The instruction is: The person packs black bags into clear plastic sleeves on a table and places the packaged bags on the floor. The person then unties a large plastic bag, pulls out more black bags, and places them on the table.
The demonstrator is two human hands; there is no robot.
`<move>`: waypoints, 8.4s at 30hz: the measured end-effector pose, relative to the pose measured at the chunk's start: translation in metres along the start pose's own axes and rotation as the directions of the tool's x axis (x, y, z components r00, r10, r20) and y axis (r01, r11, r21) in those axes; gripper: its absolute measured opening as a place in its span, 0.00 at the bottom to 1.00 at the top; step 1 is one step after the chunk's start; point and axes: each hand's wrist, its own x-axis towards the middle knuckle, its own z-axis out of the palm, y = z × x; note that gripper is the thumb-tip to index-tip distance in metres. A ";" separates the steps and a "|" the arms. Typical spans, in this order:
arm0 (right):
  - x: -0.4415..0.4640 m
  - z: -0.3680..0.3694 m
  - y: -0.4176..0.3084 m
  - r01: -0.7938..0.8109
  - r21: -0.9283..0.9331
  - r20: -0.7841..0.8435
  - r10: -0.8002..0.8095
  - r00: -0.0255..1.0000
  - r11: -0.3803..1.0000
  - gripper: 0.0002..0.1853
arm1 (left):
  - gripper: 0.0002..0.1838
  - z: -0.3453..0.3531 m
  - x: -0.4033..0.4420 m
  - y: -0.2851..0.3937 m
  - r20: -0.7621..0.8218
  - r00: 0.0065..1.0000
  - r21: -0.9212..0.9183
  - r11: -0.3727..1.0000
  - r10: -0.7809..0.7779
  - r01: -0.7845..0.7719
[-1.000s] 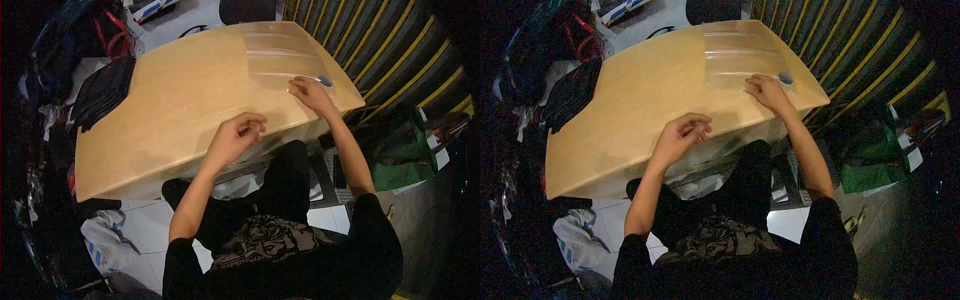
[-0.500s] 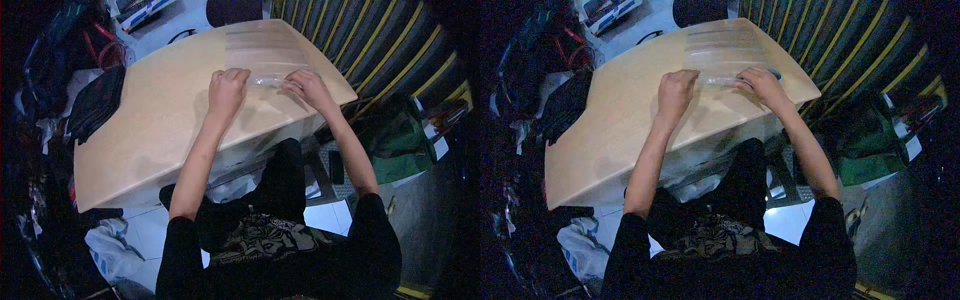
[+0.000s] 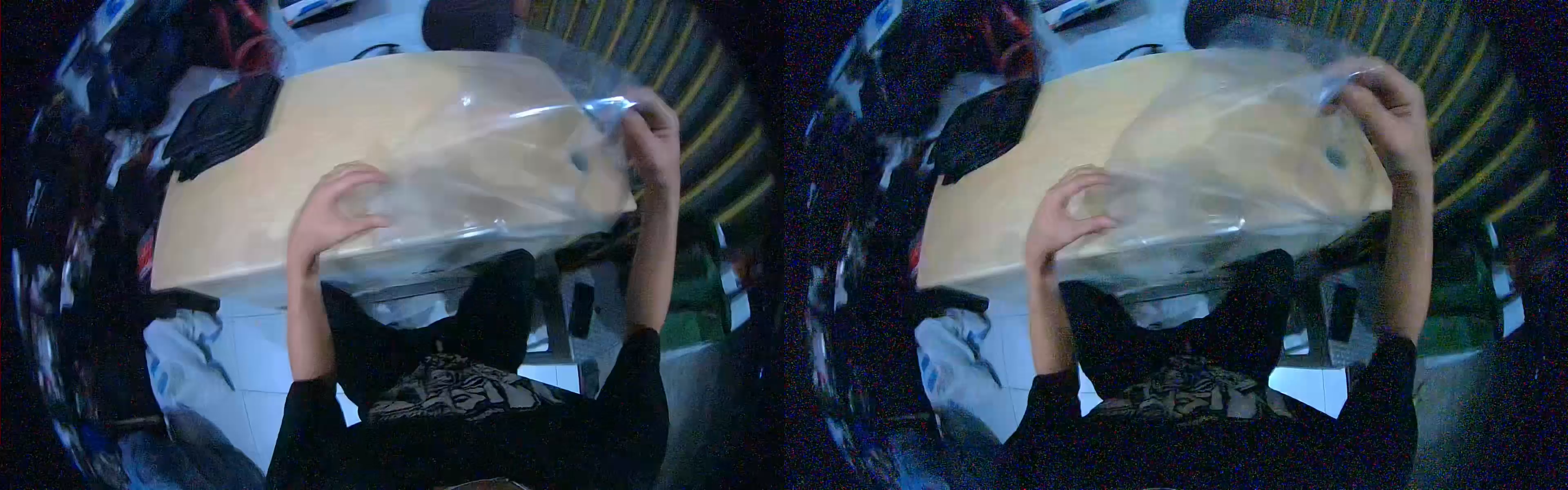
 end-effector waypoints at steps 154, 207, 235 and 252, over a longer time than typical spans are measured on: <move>0.093 0.291 0.085 0.010 0.998 -0.041 0.554 0.831 0.059 0.50 | 0.24 -0.044 0.126 -0.056 -0.881 0.432 -0.362 0.862 -0.192 -0.355; 0.024 0.217 0.088 -0.123 -0.210 0.496 0.214 0.842 0.970 0.24 | 0.11 0.064 0.032 0.079 0.208 0.906 -0.498 0.758 -0.368 0.422; 0.011 0.167 -0.046 -0.133 -0.292 0.791 0.317 0.523 0.947 0.17 | 0.19 0.047 -0.041 0.067 0.022 0.788 -0.756 0.506 -0.616 0.416; 0.267 0.538 0.149 0.404 -0.373 0.708 -0.025 0.706 0.835 0.52 | 0.14 -0.052 -0.150 -0.009 -0.220 0.575 -0.875 0.421 -0.788 0.241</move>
